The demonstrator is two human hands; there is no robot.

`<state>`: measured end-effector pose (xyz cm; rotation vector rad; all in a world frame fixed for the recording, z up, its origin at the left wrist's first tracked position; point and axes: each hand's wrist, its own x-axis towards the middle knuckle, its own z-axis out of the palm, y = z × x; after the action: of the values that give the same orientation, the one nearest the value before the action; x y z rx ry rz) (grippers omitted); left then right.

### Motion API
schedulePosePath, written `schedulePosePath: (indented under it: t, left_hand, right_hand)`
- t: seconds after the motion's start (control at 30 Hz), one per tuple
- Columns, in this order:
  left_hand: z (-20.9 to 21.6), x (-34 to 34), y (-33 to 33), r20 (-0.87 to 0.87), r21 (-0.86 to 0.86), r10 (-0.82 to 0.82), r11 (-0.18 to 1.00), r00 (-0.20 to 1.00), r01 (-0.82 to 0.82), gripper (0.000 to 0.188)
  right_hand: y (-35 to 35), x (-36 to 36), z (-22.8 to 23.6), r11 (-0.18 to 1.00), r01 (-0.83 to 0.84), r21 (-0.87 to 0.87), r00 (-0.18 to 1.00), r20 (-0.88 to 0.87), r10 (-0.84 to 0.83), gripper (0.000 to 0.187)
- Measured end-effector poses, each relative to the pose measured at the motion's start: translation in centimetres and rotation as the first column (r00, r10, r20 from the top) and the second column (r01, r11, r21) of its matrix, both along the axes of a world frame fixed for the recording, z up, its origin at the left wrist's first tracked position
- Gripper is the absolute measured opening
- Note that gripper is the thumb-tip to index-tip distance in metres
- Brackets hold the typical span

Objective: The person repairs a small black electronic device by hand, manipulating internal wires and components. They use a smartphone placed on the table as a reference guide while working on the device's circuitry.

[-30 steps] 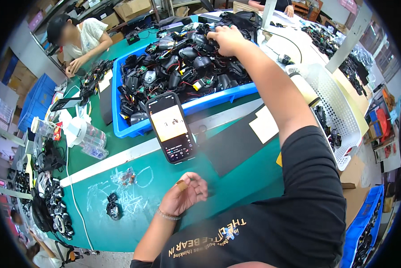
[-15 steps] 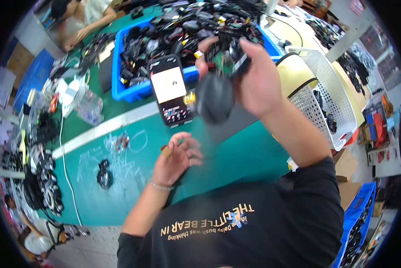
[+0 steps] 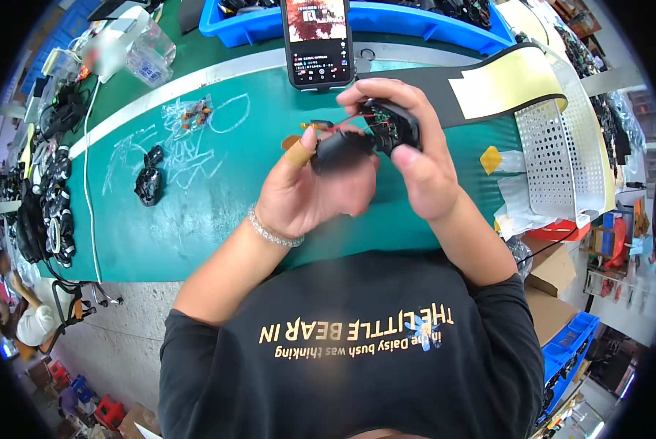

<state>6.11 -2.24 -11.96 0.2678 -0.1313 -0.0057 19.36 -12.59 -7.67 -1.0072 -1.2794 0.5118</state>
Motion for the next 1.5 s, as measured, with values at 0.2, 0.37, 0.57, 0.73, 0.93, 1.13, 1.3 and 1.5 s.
schedulePosePath:
  t: [0.2,0.37,0.57,0.73,0.93,1.13,1.3,1.5]
  left_hand:
    - [0.2,0.0,0.8,-0.146,0.305,0.295,0.921,0.944,-0.241,0.049]
    - [0.2,0.0,1.2,-0.119,0.615,0.485,0.721,0.866,-0.319,0.061]
    - [0.1,-0.1,1.1,-0.004,0.782,0.583,0.508,0.812,-0.361,0.064]
    - [0.1,-0.2,1.5,0.143,0.861,0.611,0.312,0.779,-0.402,0.066]
    - [-0.3,-0.2,1.4,0.347,0.886,0.537,0.081,0.769,-0.456,0.066]
    - [0.0,-0.1,1.6,0.514,0.852,0.442,-0.159,0.735,-0.499,0.066]
    - [-0.2,-0.2,1.6,0.556,0.831,0.425,-0.303,0.714,-0.467,0.065]
    - [0.0,-0.2,1.4,0.593,0.804,0.437,-0.365,0.676,-0.470,0.065]
  right_hand:
    - [-0.5,-0.1,-2.4,0.967,0.251,-0.035,0.960,0.135,-0.245,0.042]
    - [0.2,0.1,-3.6,0.990,0.117,-0.081,0.991,-0.051,-0.122,0.039]
    - [0.2,0.0,-3.9,0.976,0.060,-0.210,0.964,-0.243,-0.112,0.040]
    - [-0.1,0.4,-3.3,0.896,0.088,-0.435,0.986,-0.088,-0.139,0.037]
    - [0.0,0.5,-3.1,0.903,0.017,-0.430,0.963,-0.235,-0.130,0.034]
    - [0.0,-0.2,-2.8,0.891,0.097,-0.443,0.937,-0.262,-0.232,0.036]
    - [-0.2,0.5,-3.1,0.874,0.190,-0.446,0.982,0.075,-0.175,0.044]
    - [-0.6,0.7,-1.9,0.842,0.201,-0.501,0.979,0.114,-0.166,0.044]
